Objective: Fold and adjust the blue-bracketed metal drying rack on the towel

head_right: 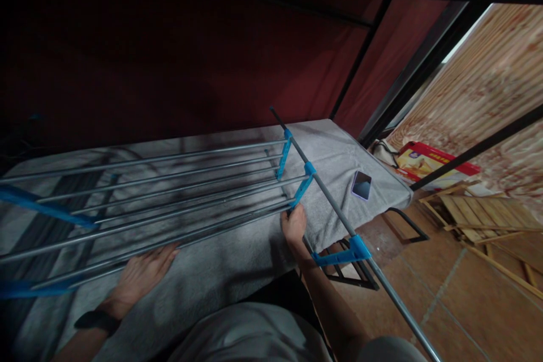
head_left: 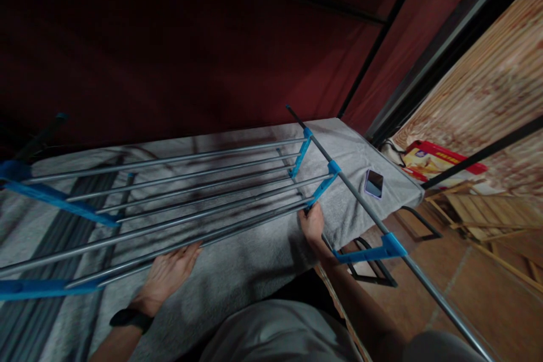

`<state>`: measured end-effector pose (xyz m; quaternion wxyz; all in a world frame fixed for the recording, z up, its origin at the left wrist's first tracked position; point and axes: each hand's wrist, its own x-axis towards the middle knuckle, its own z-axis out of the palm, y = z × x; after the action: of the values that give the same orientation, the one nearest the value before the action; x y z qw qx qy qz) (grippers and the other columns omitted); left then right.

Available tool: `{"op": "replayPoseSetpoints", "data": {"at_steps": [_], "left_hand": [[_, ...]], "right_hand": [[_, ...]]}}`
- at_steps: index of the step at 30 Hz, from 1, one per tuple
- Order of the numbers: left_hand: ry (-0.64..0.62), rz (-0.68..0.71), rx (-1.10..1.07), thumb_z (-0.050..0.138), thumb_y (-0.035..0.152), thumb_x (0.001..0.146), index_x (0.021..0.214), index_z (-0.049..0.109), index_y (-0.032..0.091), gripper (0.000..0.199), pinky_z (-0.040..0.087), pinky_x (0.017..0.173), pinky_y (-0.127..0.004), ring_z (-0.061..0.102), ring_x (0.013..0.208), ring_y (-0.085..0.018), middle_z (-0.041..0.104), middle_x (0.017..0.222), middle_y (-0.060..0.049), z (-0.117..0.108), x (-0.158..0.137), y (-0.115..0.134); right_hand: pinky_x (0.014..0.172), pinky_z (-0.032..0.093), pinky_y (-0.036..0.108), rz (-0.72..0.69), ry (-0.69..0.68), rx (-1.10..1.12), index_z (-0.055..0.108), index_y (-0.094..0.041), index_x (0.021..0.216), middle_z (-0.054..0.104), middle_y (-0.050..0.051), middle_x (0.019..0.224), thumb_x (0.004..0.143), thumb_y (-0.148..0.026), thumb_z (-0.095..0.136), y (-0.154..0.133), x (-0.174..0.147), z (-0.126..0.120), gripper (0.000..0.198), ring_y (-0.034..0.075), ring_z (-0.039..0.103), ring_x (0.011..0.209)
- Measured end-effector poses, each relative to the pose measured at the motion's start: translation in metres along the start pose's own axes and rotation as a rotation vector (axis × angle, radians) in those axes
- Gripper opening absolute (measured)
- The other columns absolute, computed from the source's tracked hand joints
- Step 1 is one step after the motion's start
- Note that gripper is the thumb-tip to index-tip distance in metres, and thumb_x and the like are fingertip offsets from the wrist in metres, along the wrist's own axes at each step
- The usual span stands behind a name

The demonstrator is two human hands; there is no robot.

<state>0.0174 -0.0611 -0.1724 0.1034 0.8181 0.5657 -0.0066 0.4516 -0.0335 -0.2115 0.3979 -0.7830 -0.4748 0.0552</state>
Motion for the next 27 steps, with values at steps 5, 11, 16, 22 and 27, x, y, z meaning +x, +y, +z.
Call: {"op": "replayPoseSetpoints", "data": {"at_steps": [5, 11, 16, 22, 27], "left_hand": [[-0.014, 0.006, -0.037, 0.027, 0.035, 0.102, 0.134, 0.065, 0.014, 0.054, 0.055, 0.094, -0.049, 0.074, 0.109, -0.034, 0.076, 0.123, -0.019, 0.001, 0.0, -0.002], [-0.055, -0.01, -0.087, 0.026, 0.036, 0.102, 0.136, 0.066, 0.015, 0.056, 0.053, 0.103, -0.052, 0.072, 0.114, -0.035, 0.074, 0.129, -0.017, -0.004, 0.002, 0.0], [-0.101, -0.098, -0.185, 0.029, 0.047, 0.102, 0.136, 0.069, 0.021, 0.059, 0.051, 0.109, -0.048, 0.069, 0.124, -0.033, 0.074, 0.131, -0.011, -0.014, 0.006, 0.0], [-0.195, -0.261, -0.35, 0.039, 0.059, 0.098, 0.132, 0.073, 0.027, 0.058, 0.051, 0.111, -0.041, 0.067, 0.129, -0.03, 0.073, 0.134, -0.005, -0.016, 0.014, -0.005], [-0.082, -0.2, -0.301, 0.04, 0.054, 0.1, 0.125, 0.076, 0.028, 0.051, 0.054, 0.1, -0.041, 0.072, 0.118, -0.031, 0.078, 0.124, -0.006, -0.012, 0.011, 0.002]], "right_hand": [[0.097, 0.054, 0.055, -0.023, -0.003, -0.079, 0.055, -0.02, 0.104, 0.069, 0.02, 0.105, 0.085, -0.033, 0.058, -0.001, 0.001, -0.002, 0.024, 0.037, 0.066, 0.107], [0.097, 0.055, 0.048, -0.014, -0.018, -0.142, 0.055, -0.019, 0.105, 0.07, 0.018, 0.104, 0.084, -0.03, 0.06, -0.005, 0.001, -0.004, 0.024, 0.034, 0.067, 0.107], [0.095, 0.056, 0.05, -0.03, -0.019, -0.135, 0.056, -0.02, 0.107, 0.07, 0.017, 0.104, 0.085, -0.031, 0.057, -0.006, 0.0, -0.005, 0.025, 0.034, 0.067, 0.105], [0.097, 0.054, 0.054, -0.038, -0.028, -0.126, 0.055, -0.02, 0.107, 0.07, 0.02, 0.107, 0.086, -0.035, 0.055, 0.0, 0.0, -0.004, 0.026, 0.036, 0.064, 0.108], [0.096, 0.054, 0.052, -0.044, -0.008, -0.117, 0.053, -0.023, 0.102, 0.07, 0.016, 0.101, 0.086, -0.04, 0.054, 0.004, 0.001, -0.002, 0.023, 0.033, 0.065, 0.102]]}}
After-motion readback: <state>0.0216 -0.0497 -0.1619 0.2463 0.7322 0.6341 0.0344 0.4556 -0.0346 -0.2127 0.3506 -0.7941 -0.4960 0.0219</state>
